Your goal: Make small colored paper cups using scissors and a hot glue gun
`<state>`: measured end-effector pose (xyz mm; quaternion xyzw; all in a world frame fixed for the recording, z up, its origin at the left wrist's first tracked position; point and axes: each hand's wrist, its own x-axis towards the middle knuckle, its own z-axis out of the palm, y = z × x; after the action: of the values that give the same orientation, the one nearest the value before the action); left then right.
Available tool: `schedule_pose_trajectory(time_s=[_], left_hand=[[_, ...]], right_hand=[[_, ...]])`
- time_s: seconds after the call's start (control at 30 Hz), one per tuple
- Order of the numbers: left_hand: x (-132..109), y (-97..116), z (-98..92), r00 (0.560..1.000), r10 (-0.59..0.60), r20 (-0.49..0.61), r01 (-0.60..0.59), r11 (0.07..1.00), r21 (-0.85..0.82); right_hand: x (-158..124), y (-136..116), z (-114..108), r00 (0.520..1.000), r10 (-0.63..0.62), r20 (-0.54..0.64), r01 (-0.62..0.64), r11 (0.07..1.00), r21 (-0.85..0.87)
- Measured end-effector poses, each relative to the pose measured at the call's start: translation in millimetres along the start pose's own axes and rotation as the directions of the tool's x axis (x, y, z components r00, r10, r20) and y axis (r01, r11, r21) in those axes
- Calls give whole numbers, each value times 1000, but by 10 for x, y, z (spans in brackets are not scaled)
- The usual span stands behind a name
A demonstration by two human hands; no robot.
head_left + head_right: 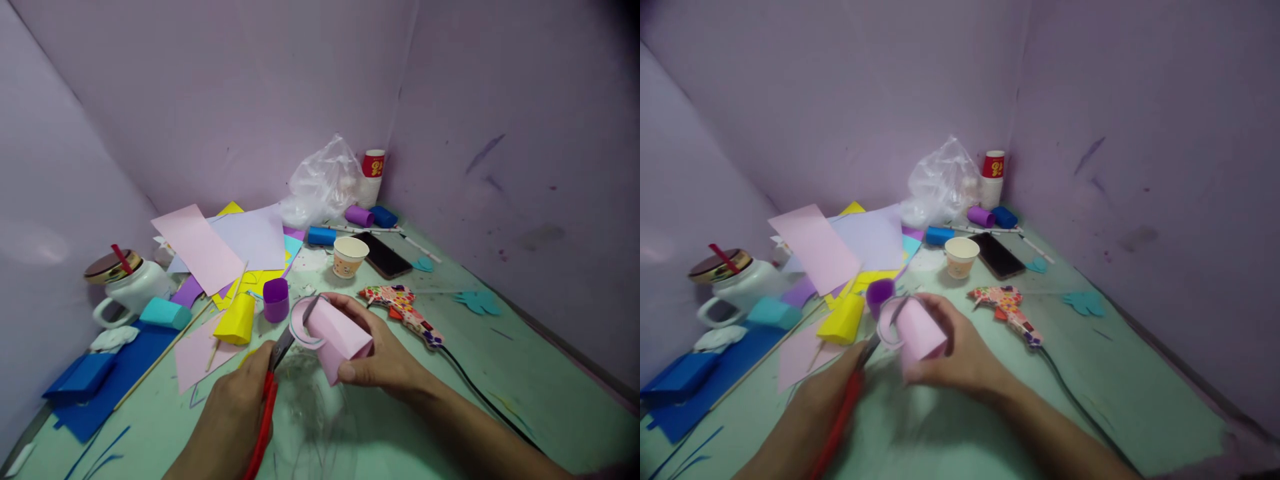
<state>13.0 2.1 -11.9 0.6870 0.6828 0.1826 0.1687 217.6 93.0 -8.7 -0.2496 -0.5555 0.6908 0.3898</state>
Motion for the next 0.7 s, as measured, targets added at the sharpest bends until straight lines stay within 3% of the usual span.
schedule_pose_trajectory(time_s=[0.17, 0.33, 0.47, 0.7], left_hand=[[3, 78, -74, 996, 46, 83, -39, 996, -85], [6, 154, -173, 997, 50, 59, -45, 995, -87], [38, 154, -167, 997, 10, 81, 0, 992, -123], [21, 82, -92, 995, -69, 69, 72, 996, -43]], right_hand=[[-2, -20, -37, 1000, 0, -11, 0, 999, -55], [-35, -6, -74, 994, -48, 95, 68, 973, -219], [-52, 41, -83, 990, -62, 128, 92, 966, -243], [-39, 45, -99, 989, -63, 134, 95, 963, -252]])
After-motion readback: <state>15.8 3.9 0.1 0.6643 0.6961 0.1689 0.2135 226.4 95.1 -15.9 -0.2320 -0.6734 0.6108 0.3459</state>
